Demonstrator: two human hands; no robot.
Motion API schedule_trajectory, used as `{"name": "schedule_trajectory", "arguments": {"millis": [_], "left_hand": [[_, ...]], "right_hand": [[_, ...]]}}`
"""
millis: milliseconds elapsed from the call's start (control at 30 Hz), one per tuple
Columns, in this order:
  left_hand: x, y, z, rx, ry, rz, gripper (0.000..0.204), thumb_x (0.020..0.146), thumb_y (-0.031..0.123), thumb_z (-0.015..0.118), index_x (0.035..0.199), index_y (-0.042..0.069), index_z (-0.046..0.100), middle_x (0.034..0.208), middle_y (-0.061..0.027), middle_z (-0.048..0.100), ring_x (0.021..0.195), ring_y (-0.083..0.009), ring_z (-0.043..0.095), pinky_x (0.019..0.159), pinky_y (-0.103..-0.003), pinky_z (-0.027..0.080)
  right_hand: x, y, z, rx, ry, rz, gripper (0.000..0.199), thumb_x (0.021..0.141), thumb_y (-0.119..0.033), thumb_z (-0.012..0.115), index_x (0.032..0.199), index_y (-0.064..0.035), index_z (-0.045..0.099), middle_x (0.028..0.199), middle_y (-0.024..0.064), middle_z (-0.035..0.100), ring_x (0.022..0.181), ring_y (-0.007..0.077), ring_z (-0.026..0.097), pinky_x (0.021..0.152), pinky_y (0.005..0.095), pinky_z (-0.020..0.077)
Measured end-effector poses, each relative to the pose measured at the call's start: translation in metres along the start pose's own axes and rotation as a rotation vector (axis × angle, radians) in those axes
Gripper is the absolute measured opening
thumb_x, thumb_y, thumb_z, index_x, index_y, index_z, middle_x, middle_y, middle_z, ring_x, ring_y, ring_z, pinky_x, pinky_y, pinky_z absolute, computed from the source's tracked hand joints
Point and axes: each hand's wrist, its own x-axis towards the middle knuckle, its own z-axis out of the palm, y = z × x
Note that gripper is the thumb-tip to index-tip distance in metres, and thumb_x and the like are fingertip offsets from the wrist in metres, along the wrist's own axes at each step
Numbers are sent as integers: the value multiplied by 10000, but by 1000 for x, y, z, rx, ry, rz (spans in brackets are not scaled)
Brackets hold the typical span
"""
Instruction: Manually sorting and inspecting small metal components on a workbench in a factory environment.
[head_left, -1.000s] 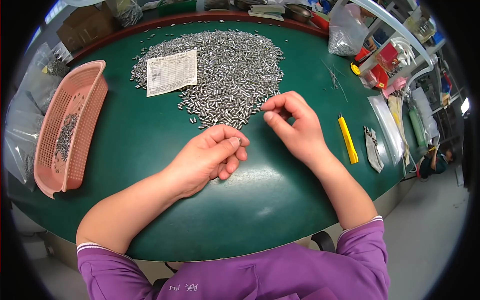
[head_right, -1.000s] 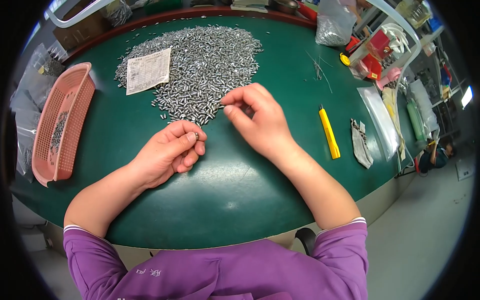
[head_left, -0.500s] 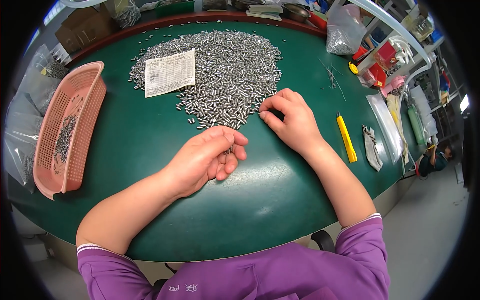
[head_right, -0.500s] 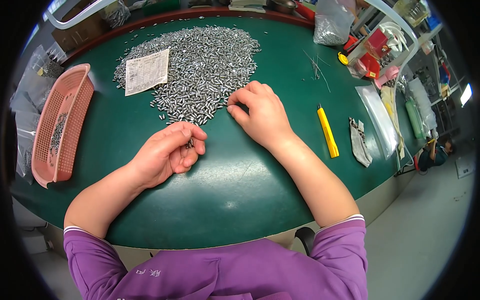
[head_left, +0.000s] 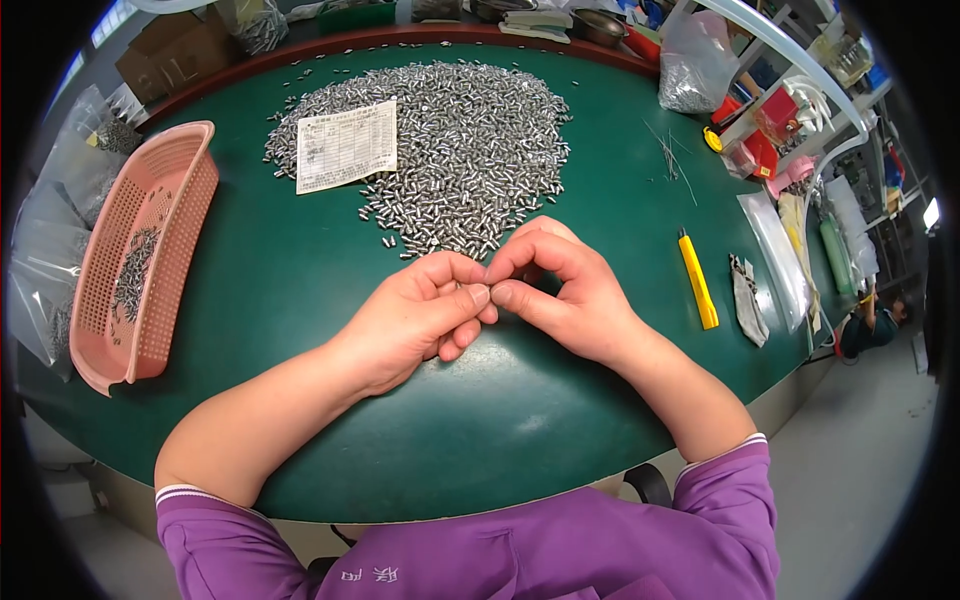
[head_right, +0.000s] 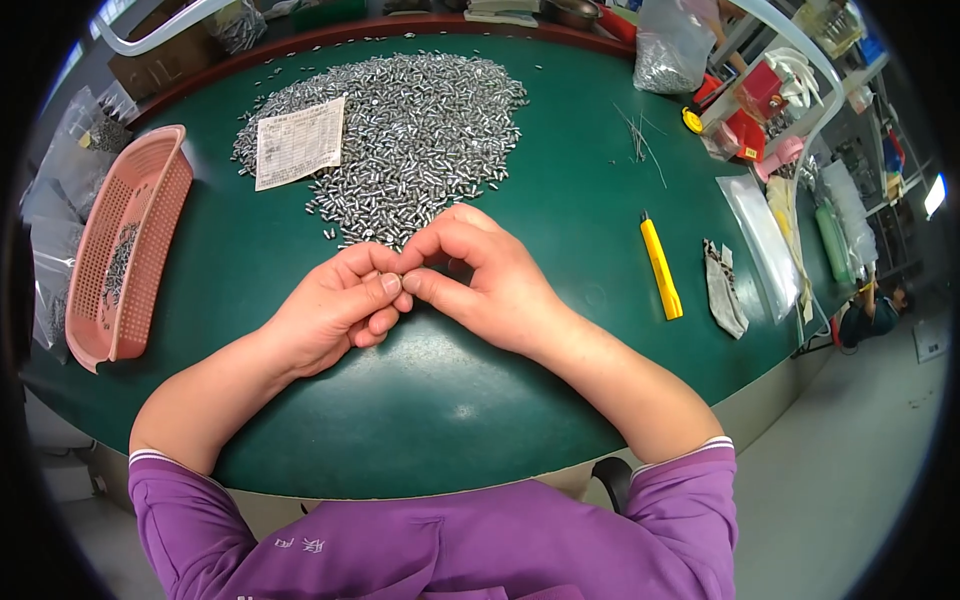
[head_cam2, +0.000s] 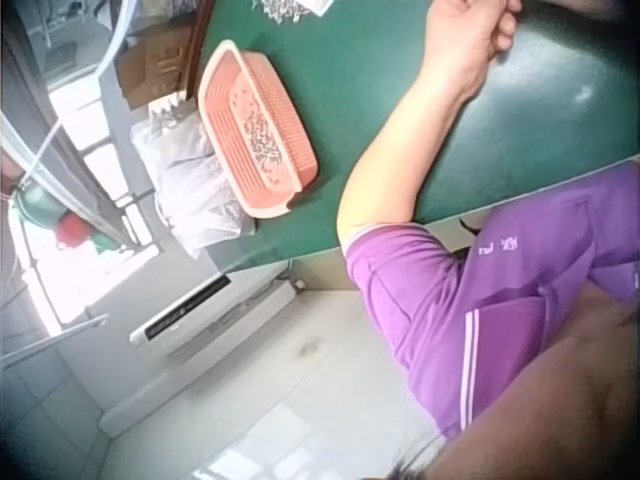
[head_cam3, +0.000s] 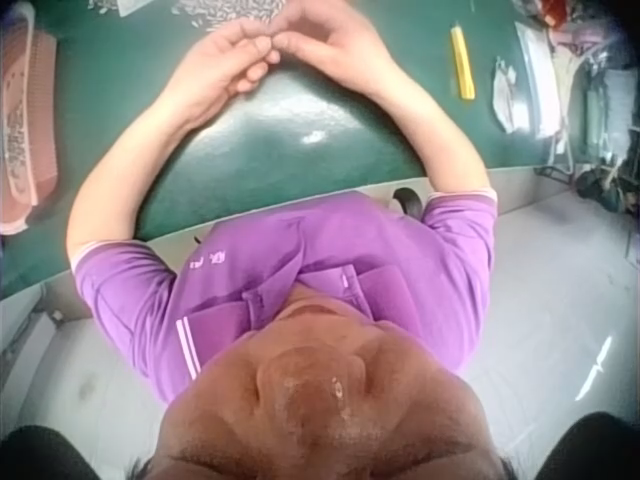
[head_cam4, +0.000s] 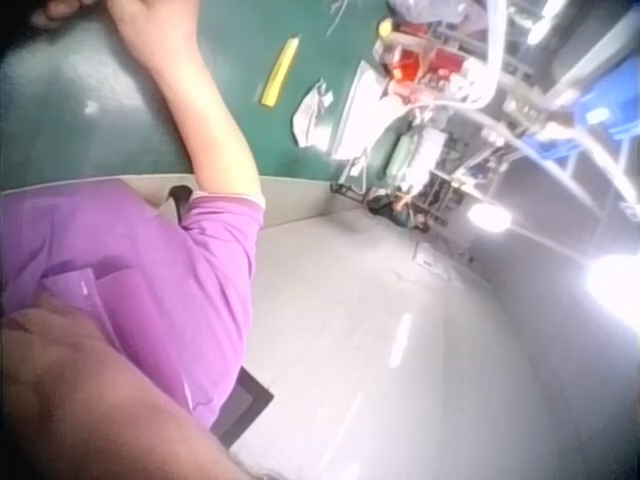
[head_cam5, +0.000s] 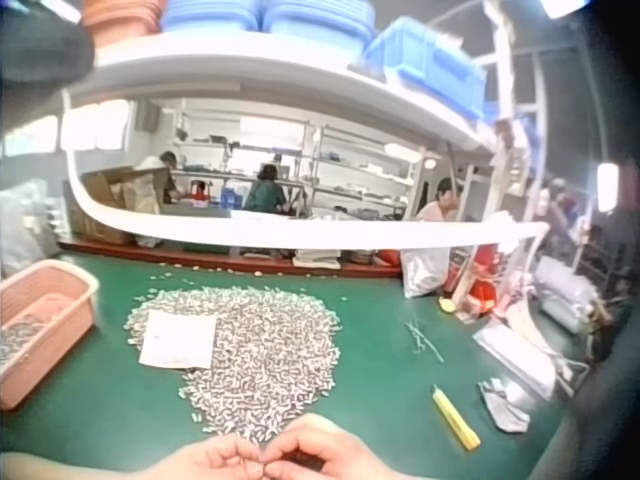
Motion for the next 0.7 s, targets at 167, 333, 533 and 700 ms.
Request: {"name": "schedule_trajectory", "arguments": {"millis": [167, 333, 533, 700], "left_hand": [[0, 0, 0, -5, -22, 10, 134, 934, 141, 479, 1005, 33, 513, 821, -38, 557, 578, -59, 475, 483, -184, 389], [1, 0, -2, -27, -47, 8, 178, 952, 174, 437, 1016, 28, 515, 828, -46, 557, 594, -68, 487, 480, -194, 398], [1, 1, 1, -95, 2, -4, 229, 961, 216, 409, 1022, 22, 513, 851, -80, 553, 592, -96, 466, 484, -209, 369], [0, 1, -1, -83, 10, -8, 210, 956, 205, 417, 1011, 24, 509, 850, -79, 551, 592, -97, 457, 483, -211, 353]], "right_hand": [[7, 15, -10, -164, 178, -43, 127, 789, -49, 630, 914, -60, 617, 877, 52, 552, 763, 142, 560, 666, 253, 471], [11, 35, -22, -509, 269, -23, 208, 774, -40, 603, 976, -81, 630, 876, 58, 557, 862, 230, 553, 766, 330, 465], [8, 42, -22, -643, 223, -82, 234, 748, -39, 605, 975, -87, 643, 902, 69, 582, 891, 267, 545, 784, 367, 455], [8, 33, -17, -605, 174, -90, 189, 736, -54, 628, 922, -82, 651, 881, 67, 594, 873, 265, 553, 773, 366, 459]]}}
